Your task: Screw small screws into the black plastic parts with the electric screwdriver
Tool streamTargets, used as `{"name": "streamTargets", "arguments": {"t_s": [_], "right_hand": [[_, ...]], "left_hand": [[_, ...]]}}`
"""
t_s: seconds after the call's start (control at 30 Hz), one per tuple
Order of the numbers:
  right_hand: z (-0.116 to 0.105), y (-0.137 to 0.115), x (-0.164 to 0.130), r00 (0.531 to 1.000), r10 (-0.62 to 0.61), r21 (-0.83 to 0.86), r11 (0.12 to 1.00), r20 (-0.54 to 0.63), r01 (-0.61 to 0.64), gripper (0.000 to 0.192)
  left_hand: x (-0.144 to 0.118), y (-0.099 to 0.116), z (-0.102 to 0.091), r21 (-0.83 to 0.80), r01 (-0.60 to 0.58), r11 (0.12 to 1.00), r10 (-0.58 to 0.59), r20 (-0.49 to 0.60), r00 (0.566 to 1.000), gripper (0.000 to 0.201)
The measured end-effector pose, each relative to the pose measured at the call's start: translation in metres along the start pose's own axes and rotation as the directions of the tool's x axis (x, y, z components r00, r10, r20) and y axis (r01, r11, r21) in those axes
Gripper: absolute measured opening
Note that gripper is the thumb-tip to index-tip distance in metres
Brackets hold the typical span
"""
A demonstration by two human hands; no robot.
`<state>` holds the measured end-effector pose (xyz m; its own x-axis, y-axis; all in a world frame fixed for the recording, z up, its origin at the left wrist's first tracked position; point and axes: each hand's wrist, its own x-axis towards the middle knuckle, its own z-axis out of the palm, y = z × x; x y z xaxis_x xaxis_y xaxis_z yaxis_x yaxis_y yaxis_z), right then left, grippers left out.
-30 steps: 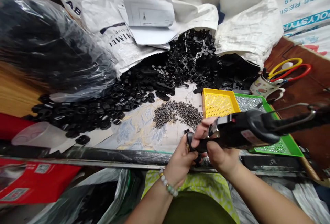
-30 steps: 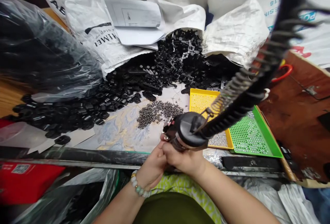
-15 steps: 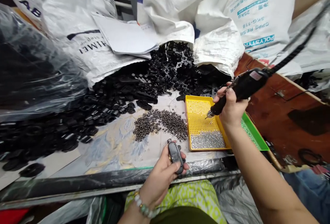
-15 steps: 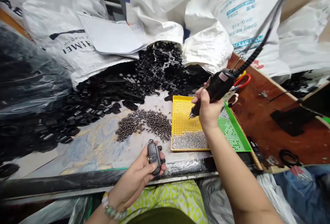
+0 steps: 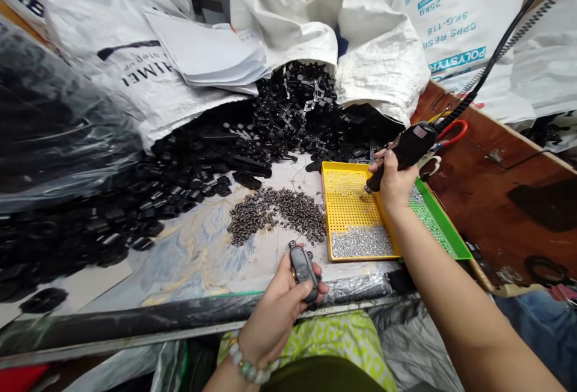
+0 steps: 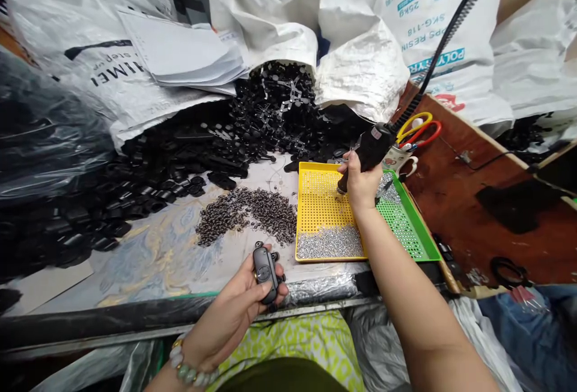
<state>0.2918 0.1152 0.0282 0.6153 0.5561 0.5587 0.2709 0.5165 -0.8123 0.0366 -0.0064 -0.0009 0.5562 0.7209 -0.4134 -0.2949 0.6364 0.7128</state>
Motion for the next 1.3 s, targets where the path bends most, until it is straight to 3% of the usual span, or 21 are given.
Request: {"name": "streamTargets", "arguments": {"t_s": [0.37,0.47,0.6,0.73,0.87,0.97,1.13,1.3], "right_hand": [[0.001,0.000,-0.003,1.000,0.021,-0.025,0.999,-0.005,-0.021,0.028],[-0.001,-0.016,0.001,0.999,0.021,0.045,0.999,-0.024,-0.020,0.029],[0.001,-0.060,-0.017,0.999,0.021,0.162,0.987,-0.035,-0.015,0.028],[0.010,-0.106,-0.069,0.970,0.144,0.268,0.944,0.195,-0.193,0.030],[0.016,-0.127,-0.114,0.851,0.249,0.341,0.837,0.462,-0.429,0.036],[0.016,-0.127,-0.127,0.780,0.268,0.365,0.767,0.565,-0.528,0.037],[0.012,-0.122,-0.133,0.749,0.242,0.344,0.773,0.617,-0.533,0.036],[0.003,-0.115,-0.144,0.755,0.185,0.118,0.937,0.629,-0.328,0.040]], "left_hand": [[0.000,-0.002,0.000,-0.015,-0.027,1.000,0.027,-0.025,0.999,0.043],[-0.001,-0.002,0.000,-0.031,-0.024,0.999,0.024,-0.007,1.000,0.043],[-0.001,-0.002,0.001,-0.039,-0.041,0.998,0.042,0.003,0.999,0.043],[-0.001,0.000,0.004,-0.006,-0.036,0.999,0.036,-0.033,0.999,0.041],[-0.001,0.001,0.008,0.006,-0.041,0.999,0.041,-0.054,0.998,0.041],[-0.001,0.000,0.009,-0.020,-0.090,0.996,0.089,-0.024,0.996,0.046],[0.000,0.000,0.009,-0.017,-0.099,0.995,0.098,-0.036,0.995,0.048],[0.000,-0.003,0.010,-0.028,-0.107,0.994,0.105,-0.054,0.993,0.048]]}}
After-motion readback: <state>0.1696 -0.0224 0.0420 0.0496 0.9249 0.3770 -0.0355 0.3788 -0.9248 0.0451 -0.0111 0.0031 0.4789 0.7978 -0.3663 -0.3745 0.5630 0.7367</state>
